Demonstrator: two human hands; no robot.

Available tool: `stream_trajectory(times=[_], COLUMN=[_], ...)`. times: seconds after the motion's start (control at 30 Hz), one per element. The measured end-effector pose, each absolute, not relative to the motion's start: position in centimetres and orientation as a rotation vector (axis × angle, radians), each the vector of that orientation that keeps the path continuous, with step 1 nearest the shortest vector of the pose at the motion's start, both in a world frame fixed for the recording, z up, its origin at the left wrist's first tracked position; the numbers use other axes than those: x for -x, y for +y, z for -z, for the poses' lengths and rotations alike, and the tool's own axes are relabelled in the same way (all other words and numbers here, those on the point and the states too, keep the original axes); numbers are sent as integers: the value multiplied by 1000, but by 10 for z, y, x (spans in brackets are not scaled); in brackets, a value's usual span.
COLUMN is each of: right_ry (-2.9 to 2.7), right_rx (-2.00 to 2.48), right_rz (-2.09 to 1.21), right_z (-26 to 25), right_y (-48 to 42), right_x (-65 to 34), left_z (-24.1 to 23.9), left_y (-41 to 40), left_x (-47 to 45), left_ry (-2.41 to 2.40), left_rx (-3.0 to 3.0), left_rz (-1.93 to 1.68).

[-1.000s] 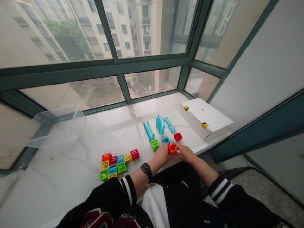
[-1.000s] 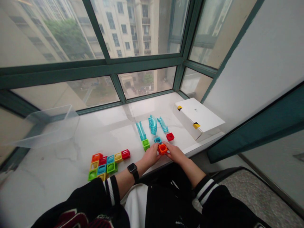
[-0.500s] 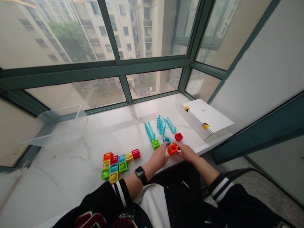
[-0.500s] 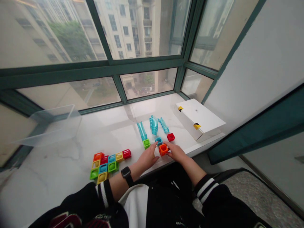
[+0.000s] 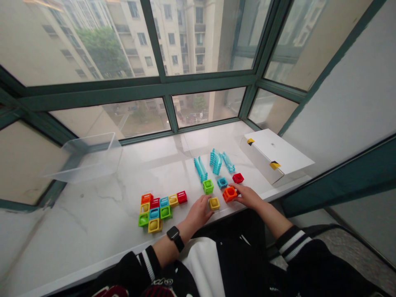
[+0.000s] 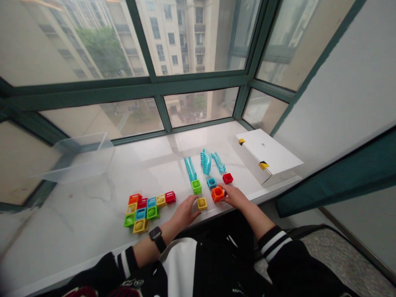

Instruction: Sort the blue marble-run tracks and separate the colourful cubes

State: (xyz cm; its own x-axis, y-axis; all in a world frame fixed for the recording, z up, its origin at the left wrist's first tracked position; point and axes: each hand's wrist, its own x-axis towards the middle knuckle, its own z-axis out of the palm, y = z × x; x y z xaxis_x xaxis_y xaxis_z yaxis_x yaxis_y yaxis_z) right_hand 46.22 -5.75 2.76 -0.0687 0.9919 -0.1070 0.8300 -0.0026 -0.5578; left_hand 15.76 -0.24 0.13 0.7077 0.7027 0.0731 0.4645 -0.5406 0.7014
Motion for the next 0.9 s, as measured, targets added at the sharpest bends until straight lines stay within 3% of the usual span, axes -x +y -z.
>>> stream_trajectory(times=[0.9], right_ry=[-1930], right_rx=[1833], right_rz=[-740], right_z=[-26], right_y=[-64], right_x=[-463], left_z=[-11], left_y=[-4], left_x=[-153], left_ry=[872], left_rx=[-2241], left_rz=[-487])
